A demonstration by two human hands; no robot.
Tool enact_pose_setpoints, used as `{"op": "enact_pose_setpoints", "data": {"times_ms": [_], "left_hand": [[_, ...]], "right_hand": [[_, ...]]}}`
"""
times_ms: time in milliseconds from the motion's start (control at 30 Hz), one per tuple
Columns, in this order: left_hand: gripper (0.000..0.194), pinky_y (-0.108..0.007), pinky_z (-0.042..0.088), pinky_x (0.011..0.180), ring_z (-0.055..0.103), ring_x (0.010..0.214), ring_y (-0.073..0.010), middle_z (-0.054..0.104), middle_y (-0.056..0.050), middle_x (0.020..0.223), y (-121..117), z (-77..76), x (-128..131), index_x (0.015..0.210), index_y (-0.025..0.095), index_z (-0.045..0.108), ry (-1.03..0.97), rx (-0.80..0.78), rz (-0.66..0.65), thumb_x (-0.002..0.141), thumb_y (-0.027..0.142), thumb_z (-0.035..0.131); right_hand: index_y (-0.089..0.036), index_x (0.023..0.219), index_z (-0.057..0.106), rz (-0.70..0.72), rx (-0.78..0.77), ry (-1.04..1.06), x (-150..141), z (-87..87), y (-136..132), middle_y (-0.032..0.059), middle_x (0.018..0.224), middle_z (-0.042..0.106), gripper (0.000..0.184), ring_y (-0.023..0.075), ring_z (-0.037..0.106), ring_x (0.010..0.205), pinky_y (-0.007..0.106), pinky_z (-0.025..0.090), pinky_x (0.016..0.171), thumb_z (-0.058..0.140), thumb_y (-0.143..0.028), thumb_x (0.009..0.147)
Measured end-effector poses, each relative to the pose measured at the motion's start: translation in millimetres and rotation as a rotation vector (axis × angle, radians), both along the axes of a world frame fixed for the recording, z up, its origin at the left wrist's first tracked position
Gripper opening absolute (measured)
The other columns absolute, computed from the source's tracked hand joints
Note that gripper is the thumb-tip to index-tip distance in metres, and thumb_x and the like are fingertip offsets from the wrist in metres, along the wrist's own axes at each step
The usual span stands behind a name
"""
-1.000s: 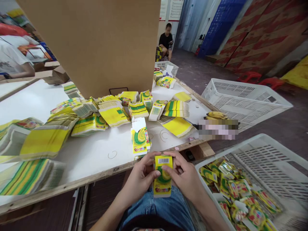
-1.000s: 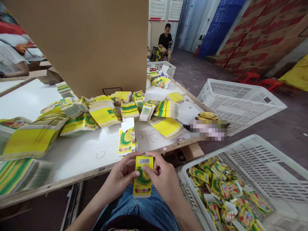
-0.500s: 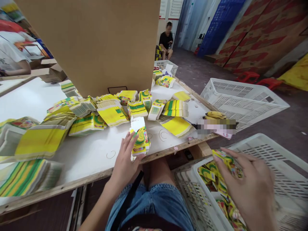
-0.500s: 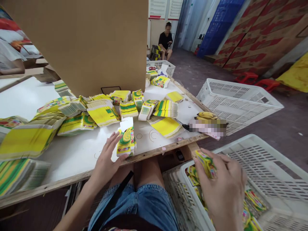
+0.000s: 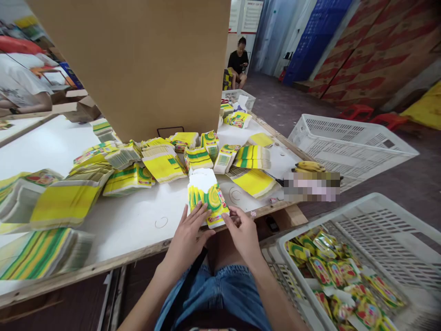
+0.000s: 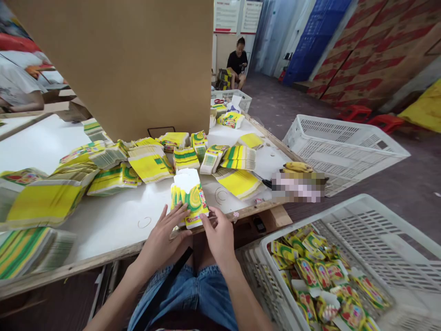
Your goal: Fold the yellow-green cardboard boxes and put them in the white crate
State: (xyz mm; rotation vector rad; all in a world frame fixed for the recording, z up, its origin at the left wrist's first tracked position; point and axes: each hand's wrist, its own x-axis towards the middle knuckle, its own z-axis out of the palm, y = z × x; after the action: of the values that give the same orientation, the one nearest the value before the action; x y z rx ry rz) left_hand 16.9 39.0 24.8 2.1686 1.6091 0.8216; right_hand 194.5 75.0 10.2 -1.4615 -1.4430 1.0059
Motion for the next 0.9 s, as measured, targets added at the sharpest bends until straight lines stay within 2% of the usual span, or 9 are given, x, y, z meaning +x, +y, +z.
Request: {"op": "enact_pose_setpoints", "data": {"times_ms": [133,200,267,300,367,467,533,667,900], "left_hand": [[0.045,-0.054,0.015,0.12,0.04,0.138,-0.0243,0.055,-0.009,0.14,-2,1.3,0,0.133,0.023,0.053,-0.137,0.008,0.028,0.088,0.023,0.058],[0.05,-0.05,0.019,0.12,0.039,0.139,-0.0246,0.051,-0.01,0.144,-3,3.7,0,0.137,0.023,0.049,-0.342,0.031,0.129,0.088,0.026,0.06],[0.055,-0.046,0.025,0.119,0.038,0.14,-0.0255,0.045,-0.01,0.149,-3,7.4,2,0.14,0.024,0.045,-0.653,0.014,0.208,0.088,0.031,0.06],[0.054,-0.044,0.03,0.117,0.04,0.138,-0.0267,0.045,-0.011,0.149,-3,9.4,4,0.14,0.024,0.046,-0.827,-0.026,0.202,0.088,0.034,0.06],[0.051,-0.043,0.039,0.111,0.048,0.132,-0.0293,0.053,-0.012,0.142,-3,13.1,9,0.134,0.022,0.053,-1.151,-0.178,0.092,0.087,0.04,0.062],[0.05,-0.044,0.046,0.103,0.058,0.121,-0.0319,0.067,-0.013,0.125,-3,16.7,17,0.123,0.019,0.063,-1.461,-0.434,-0.08,0.08,0.044,0.07],[0.049,-0.043,0.046,0.101,0.059,0.119,-0.0318,0.07,-0.013,0.118,-4,17.5,20,0.118,0.019,0.066,-1.556,-0.52,-0.13,0.076,0.043,0.074],[0.047,-0.039,0.046,0.1,0.062,0.114,-0.0301,0.073,-0.012,0.111,-6,15.0,23,0.111,0.017,0.07,-1.57,-0.543,-0.141,0.072,0.039,0.079],[0.031,-0.036,0.053,0.085,0.07,0.094,-0.0243,0.075,-0.007,0.097,-4,5.8,32,0.103,0.016,0.068,-1.57,-0.494,0.039,0.076,0.03,0.076]], "right_hand": [[-0.016,0.089,0.067,-0.036,0.049,0.063,-6,0.8,8,0.0038,0.075,0.067,0.029,0.0143,0.051,0.058,0.028,0.043,0.06,0.062,-0.043,0.082],[-0.017,0.087,0.066,-0.048,0.025,0.231,-5,5.0,6,0.0033,0.074,0.066,0.028,0.0158,0.055,0.064,0.028,0.045,0.064,0.064,-0.044,0.082],[-0.018,0.089,0.066,-0.023,-0.046,0.463,-6,10.0,0,0.0032,0.078,0.068,0.028,0.0169,0.06,0.072,0.029,0.049,0.07,0.069,-0.044,0.078],[-0.018,0.09,0.066,-0.001,-0.096,0.574,-7,12.4,-4,0.0028,0.08,0.069,0.029,0.0171,0.062,0.076,0.029,0.05,0.073,0.072,-0.043,0.076],[-0.019,0.095,0.066,0.044,-0.203,0.738,-10,16.5,-13,0.0012,0.078,0.069,0.033,0.016,0.063,0.075,0.028,0.051,0.073,0.078,-0.039,0.072],[-0.02,0.097,0.066,0.102,-0.318,0.852,-14,19.2,-25,-0.0012,0.073,0.069,0.035,0.0131,0.063,0.067,0.025,0.051,0.068,0.081,-0.035,0.069],[-0.021,0.096,0.067,0.123,-0.343,0.865,-14,18.7,-31,-0.0009,0.074,0.069,0.034,0.013,0.063,0.067,0.026,0.051,0.069,0.081,-0.035,0.069],[-0.019,0.097,0.067,0.129,-0.267,0.736,-8,16.9,-32,0.0032,0.088,0.072,0.031,0.0169,0.065,0.082,0.03,0.052,0.08,0.078,-0.037,0.073],[-0.017,0.089,0.067,0.14,-0.161,0.486,-6,25.7,-38,0.0044,0.082,0.07,0.027,0.0187,0.063,0.076,0.031,0.053,0.074,0.069,-0.042,0.081]]}}
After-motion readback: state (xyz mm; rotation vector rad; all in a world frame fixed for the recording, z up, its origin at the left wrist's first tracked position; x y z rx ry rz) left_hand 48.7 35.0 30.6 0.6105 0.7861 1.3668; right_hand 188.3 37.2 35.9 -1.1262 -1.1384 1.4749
